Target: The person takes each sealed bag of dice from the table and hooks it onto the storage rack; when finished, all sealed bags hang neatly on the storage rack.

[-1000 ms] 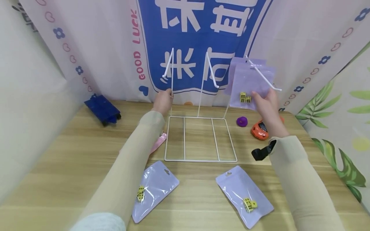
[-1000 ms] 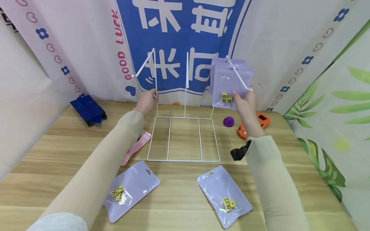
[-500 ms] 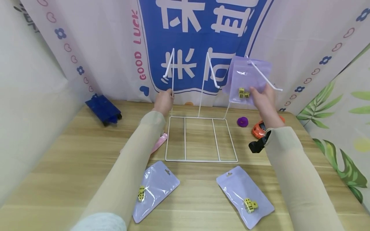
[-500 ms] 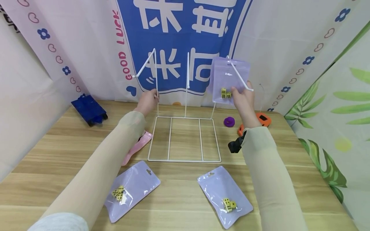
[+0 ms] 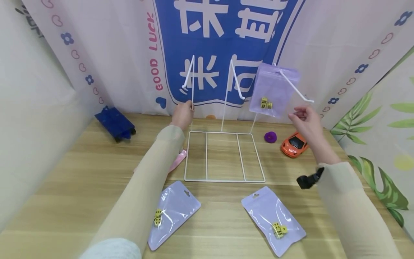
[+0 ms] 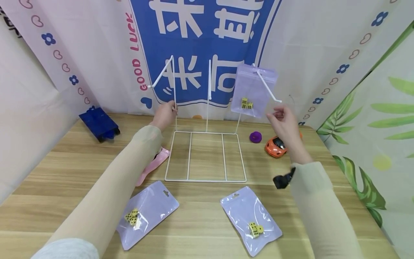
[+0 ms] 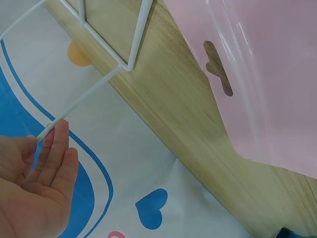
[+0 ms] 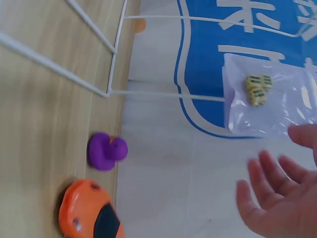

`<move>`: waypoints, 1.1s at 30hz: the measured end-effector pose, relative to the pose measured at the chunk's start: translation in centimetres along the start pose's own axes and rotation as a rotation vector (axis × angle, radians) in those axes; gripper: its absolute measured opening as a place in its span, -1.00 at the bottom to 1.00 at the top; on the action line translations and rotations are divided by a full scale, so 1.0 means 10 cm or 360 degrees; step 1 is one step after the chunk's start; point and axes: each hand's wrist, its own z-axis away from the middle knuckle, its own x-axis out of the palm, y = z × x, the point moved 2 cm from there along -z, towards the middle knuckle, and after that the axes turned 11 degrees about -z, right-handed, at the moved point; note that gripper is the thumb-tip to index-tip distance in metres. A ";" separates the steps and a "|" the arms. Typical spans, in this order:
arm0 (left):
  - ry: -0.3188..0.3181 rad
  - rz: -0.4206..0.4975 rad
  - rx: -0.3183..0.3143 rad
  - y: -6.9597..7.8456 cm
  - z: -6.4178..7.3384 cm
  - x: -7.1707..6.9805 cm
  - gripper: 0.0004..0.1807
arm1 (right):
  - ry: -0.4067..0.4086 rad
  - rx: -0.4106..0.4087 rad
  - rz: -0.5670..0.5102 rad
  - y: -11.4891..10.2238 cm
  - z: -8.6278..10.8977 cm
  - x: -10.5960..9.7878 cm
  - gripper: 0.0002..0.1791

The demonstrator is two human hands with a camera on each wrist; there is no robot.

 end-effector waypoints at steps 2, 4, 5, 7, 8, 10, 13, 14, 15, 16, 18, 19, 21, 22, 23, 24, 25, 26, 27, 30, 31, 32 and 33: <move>0.0003 -0.0005 0.0000 0.00 0.00 0.00 -0.90 | -0.0099 -0.0023 0.0105 0.08 0.14 -0.08 -0.44; 0.0007 -0.0012 0.0000 0.00 0.01 0.00 -0.90 | -0.0244 -0.0068 0.0201 0.16 0.32 -0.14 -0.51; 0.0008 -0.0017 0.0000 0.01 0.01 0.00 -0.90 | -0.0327 -0.0097 0.0253 0.20 0.41 -0.16 -0.55; 0.0012 -0.0013 -0.0005 0.02 0.01 0.00 -0.90 | -0.0493 -0.0170 0.0329 0.30 0.59 -0.15 -0.65; 0.0014 -0.0019 -0.0006 0.02 0.01 -0.01 -0.90 | -0.0578 -0.0192 0.0355 0.35 0.69 -0.12 -0.70; 0.0024 -0.0016 -0.0007 0.02 0.01 -0.01 -0.90 | -0.0726 -0.0196 0.0435 0.43 0.86 -0.04 -0.75; 0.0016 -0.0008 -0.0017 0.03 0.01 -0.01 -0.90 | -0.0910 -0.0138 0.0575 0.51 1.11 0.12 -0.70; 0.0008 -0.0004 -0.0020 0.03 0.01 -0.01 -0.90 | -0.0967 -0.0082 0.0628 0.52 1.18 0.17 -0.65; -0.0002 0.0007 -0.0028 0.03 0.01 -0.01 -0.89 | -0.1021 -0.0035 0.0682 0.52 1.25 0.22 -0.60; -0.0018 0.0018 -0.0034 0.03 0.01 0.00 -0.89 | -0.1076 0.0005 0.0735 0.52 1.31 0.26 -0.55; -0.0039 0.0029 -0.0043 0.03 0.01 0.00 -0.88 | -0.1176 0.0064 0.0846 0.51 1.41 0.34 -0.41; -0.0039 0.0035 -0.0046 0.03 0.02 0.00 -0.87 | -0.1213 0.0088 0.0894 0.51 1.45 0.37 -0.31; -0.0025 0.0029 -0.0045 0.04 0.03 -0.01 -0.88 | -0.1256 0.0059 0.0993 0.50 1.52 0.42 -0.11; -0.0020 0.0030 -0.0042 0.03 0.03 -0.01 -0.88 | -0.1264 0.0032 0.1030 0.50 1.54 0.44 -0.03; -0.0011 0.0028 -0.0040 0.03 0.04 -0.01 -0.88 | -0.1267 0.0003 0.1057 0.50 1.56 0.46 0.04; -0.0002 0.0023 -0.0038 0.03 0.04 -0.01 -0.88 | -0.1265 -0.0024 0.1067 0.50 1.58 0.47 0.11; 0.0006 0.0023 -0.0038 0.04 0.04 -0.01 -0.88 | -0.1261 -0.0031 0.1069 0.51 1.59 0.49 0.14; 0.0008 0.0019 -0.0036 0.04 0.03 -0.01 -0.88 | -0.1253 -0.0064 0.1070 0.51 1.59 0.49 0.13; 0.0002 0.0025 -0.0037 0.03 0.02 0.00 -0.88 | -0.1246 -0.0068 0.1047 0.51 1.60 0.50 0.14; -0.0003 0.0012 -0.0033 0.03 0.00 0.02 -0.87 | -0.1249 -0.0081 0.0898 0.53 1.60 0.50 0.13; -0.0005 0.0013 -0.0034 0.02 -0.01 0.02 -0.88 | -0.1254 -0.0084 0.0841 0.53 1.60 0.50 0.13; -0.0007 0.0012 -0.0032 0.02 -0.01 0.03 -0.88 | -0.1266 -0.0093 0.0775 0.54 1.60 0.49 0.14; -0.0009 0.0011 -0.0031 0.01 -0.01 0.03 -0.88 | -0.1276 -0.0082 0.0702 0.55 1.60 0.49 0.14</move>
